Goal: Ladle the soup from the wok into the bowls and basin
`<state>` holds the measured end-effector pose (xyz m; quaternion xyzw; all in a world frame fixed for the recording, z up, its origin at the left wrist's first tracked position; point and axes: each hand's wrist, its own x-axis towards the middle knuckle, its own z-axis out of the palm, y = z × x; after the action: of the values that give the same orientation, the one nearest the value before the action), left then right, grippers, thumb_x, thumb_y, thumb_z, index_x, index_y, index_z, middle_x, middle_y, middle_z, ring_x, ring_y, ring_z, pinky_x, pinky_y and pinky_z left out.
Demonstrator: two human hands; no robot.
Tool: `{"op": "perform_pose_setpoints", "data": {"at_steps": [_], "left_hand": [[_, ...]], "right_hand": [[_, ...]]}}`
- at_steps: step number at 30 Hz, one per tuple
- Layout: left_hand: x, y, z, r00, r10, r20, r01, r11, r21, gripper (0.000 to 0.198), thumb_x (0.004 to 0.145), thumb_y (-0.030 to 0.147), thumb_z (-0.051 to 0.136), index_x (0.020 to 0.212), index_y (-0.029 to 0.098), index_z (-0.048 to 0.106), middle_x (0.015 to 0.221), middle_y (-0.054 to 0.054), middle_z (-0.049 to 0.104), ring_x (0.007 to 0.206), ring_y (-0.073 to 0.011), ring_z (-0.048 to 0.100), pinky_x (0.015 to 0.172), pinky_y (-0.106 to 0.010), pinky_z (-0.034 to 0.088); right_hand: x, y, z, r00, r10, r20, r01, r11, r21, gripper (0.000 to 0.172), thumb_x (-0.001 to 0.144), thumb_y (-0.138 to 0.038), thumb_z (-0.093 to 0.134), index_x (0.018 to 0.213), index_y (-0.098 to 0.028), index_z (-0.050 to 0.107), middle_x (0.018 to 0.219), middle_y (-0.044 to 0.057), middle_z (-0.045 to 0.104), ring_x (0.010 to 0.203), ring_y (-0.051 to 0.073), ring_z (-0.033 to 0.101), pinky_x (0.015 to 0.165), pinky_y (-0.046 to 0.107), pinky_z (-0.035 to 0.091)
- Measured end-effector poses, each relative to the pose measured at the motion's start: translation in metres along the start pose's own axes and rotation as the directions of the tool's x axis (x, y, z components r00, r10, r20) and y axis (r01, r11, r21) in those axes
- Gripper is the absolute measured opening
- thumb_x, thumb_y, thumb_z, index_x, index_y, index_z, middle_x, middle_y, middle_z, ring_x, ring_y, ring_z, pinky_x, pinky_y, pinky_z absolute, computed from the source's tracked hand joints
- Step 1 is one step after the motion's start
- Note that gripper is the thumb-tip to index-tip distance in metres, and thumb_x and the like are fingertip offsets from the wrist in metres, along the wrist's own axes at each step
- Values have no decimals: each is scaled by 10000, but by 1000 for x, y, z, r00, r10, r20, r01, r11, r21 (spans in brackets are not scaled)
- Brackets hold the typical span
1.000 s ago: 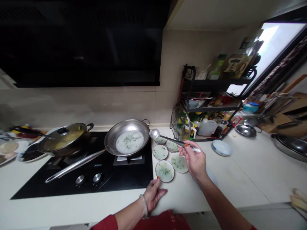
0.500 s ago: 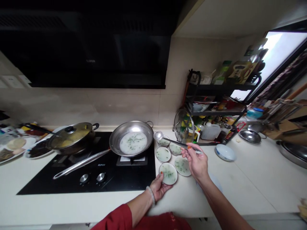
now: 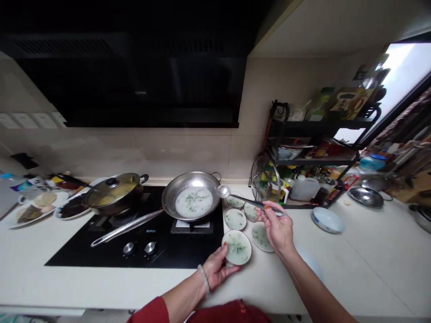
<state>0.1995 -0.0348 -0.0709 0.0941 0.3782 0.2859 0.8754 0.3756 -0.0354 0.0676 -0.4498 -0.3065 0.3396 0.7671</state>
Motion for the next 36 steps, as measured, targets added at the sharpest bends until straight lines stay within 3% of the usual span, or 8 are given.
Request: {"op": "perform_pose_setpoints", "data": {"at_steps": [4, 10, 16, 26, 31, 36], "left_hand": [[-34, 23, 7, 998, 48, 39, -50, 998, 41, 574, 788, 364, 623, 1260, 95, 438, 1055, -210, 643, 882, -304, 673, 617, -349, 586], [-82, 66, 18, 992, 123, 2, -122, 991, 59, 497, 801, 365, 602, 1175, 51, 508, 1029, -203, 659, 823, -303, 685, 585, -311, 594], [-112, 120, 20, 959, 275, -67, -270, 960, 73, 444, 805, 338, 601, 1125, 38, 532, 920, -178, 680, 751, -256, 694, 582, -309, 598], [-113, 192, -1, 887, 427, -174, -411, 904, 119, 384, 805, 326, 590, 1073, 53, 558, 768, -113, 680, 656, -192, 674, 583, -309, 597], [-102, 213, -19, 879, 441, -181, -427, 897, 113, 435, 790, 344, 607, 1112, 56, 545, 757, -107, 677, 657, -190, 671, 606, -326, 597], [-97, 220, -32, 884, 439, -163, -427, 898, 101, 485, 781, 389, 610, 1135, 65, 533, 832, -135, 680, 719, -207, 675, 603, -319, 592]], "right_hand": [[2, 3, 5, 1000, 21, 11, -21, 999, 37, 281, 656, -325, 729, 867, -185, 606, 578, 5, 632, 570, 179, 618, 500, 275, 459], [3, 7, 21, 999, 25, 43, -28, 998, 61, 282, 648, -338, 731, 853, -188, 607, 586, 8, 627, 598, 181, 626, 512, 269, 470], [4, 23, 41, 995, 55, 88, -60, 997, 49, 316, 632, -390, 738, 840, -193, 604, 592, 17, 628, 631, 208, 632, 516, 293, 488], [3, 63, 62, 992, 83, 95, -87, 996, 32, 371, 613, -409, 755, 849, -166, 604, 599, 28, 656, 539, 172, 614, 497, 278, 484], [0, 71, 69, 989, 99, 107, -99, 995, -3, 395, 610, -431, 755, 860, -165, 603, 562, 19, 643, 552, 184, 629, 508, 277, 497], [1, 78, 66, 986, 134, 96, -128, 990, -66, 453, 573, -445, 763, 890, -167, 595, 624, 40, 677, 554, 205, 641, 523, 307, 528]]}}
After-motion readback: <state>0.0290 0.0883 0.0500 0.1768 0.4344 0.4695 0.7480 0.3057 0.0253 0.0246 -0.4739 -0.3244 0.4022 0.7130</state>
